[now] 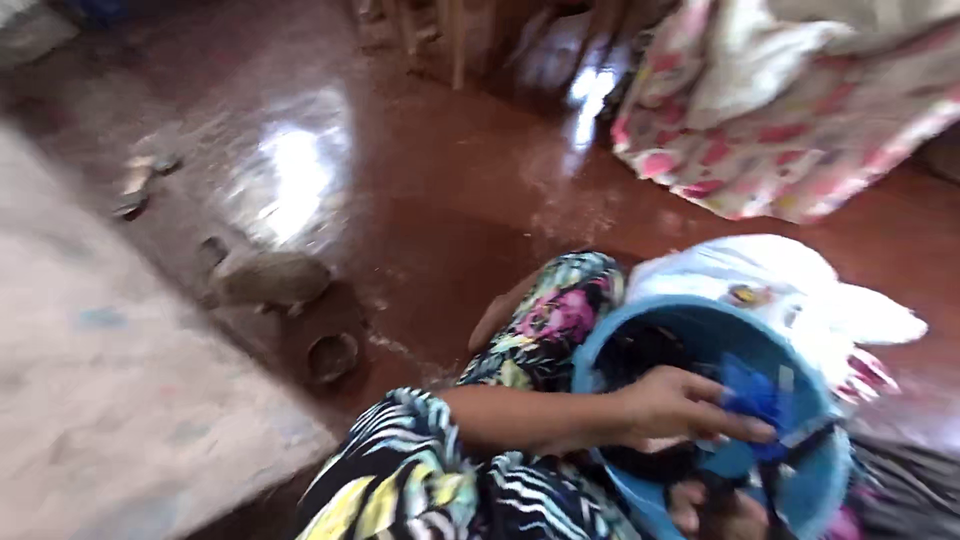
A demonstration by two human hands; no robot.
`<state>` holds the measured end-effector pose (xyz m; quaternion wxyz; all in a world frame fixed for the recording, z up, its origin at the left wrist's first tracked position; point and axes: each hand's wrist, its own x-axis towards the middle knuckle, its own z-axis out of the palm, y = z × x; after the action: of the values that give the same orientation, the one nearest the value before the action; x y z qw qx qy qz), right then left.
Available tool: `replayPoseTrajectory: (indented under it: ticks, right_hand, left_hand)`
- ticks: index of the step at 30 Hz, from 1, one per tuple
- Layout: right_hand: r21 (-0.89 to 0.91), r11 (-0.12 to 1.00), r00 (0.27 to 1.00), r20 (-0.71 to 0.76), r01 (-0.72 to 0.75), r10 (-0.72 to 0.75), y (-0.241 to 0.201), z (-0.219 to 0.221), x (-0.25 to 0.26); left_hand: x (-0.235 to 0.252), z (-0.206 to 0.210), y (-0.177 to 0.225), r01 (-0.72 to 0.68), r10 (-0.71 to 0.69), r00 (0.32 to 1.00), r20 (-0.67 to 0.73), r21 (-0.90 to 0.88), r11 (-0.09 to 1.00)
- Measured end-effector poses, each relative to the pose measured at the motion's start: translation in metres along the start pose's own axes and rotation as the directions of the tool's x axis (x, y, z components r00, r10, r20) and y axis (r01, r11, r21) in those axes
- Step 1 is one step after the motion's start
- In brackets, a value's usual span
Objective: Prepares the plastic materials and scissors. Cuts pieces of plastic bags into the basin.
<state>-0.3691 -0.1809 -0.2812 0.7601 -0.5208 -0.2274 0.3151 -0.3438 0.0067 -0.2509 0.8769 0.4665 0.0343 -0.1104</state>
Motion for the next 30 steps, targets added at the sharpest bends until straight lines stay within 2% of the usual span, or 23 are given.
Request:
replayPoseTrajectory:
  ticks: [9,15,26,30]
  right_hand:
    - [0.103,0.994,0.985,-0.17,0.034,-0.017,0.005,0.002,-0.001]
    - [0.104,0.993,0.995,-0.09,0.05,-0.041,0.007,-0.005,0.0]
    - [0.164,0.984,0.984,-0.171,0.074,-0.046,0.005,-0.006,0.003]
    - [0.095,0.992,0.979,-0.191,0.086,-0.066,-0.001,-0.013,-0.001]
  left_hand:
    - [0.009,-0.003,-0.013,0.026,-0.029,0.999,-0.025,-0.126,0.992]
    - [0.012,-0.01,-0.018,0.014,-0.004,0.999,0.051,-0.204,0.979]
    - [0.014,-0.008,-0.021,0.079,-0.074,0.997,0.032,-0.205,0.976]
    - [0.017,-0.01,-0.003,0.149,-0.152,0.988,-0.037,-0.072,0.986]
